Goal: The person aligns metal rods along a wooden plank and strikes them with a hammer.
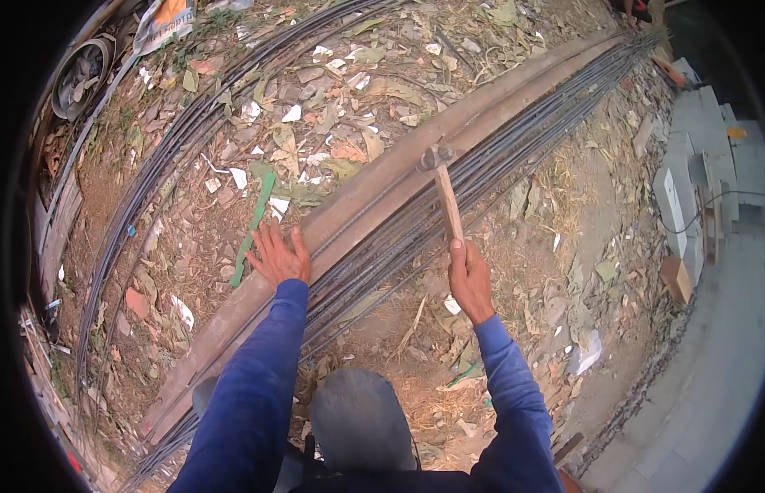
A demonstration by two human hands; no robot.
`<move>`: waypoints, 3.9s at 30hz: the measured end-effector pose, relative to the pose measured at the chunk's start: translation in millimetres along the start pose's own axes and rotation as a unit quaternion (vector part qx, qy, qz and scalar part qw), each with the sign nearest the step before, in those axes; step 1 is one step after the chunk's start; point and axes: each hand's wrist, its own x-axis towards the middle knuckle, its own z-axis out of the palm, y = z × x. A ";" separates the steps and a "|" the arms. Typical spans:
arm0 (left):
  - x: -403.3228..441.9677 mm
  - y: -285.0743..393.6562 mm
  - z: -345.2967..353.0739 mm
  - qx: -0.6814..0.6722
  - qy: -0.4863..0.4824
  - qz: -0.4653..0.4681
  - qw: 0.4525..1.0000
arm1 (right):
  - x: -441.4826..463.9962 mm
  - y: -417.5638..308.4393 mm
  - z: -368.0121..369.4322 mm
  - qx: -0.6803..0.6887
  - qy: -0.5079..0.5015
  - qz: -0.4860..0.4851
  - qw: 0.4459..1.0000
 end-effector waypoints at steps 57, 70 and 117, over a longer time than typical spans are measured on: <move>7.6 -6.9 -0.8 -0.051 0.035 0.025 0.998 | -99.1 10.0 126.0 -0.040 0.007 -0.044 0.998; -5.8 -73.5 -16.9 -0.237 0.106 -0.002 0.966 | -120.4 -11.6 134.7 -0.148 -0.036 -0.052 0.987; 43.1 118.4 30.1 -0.020 -0.032 0.060 0.997 | 144.5 91.1 35.4 0.072 0.251 -0.124 0.957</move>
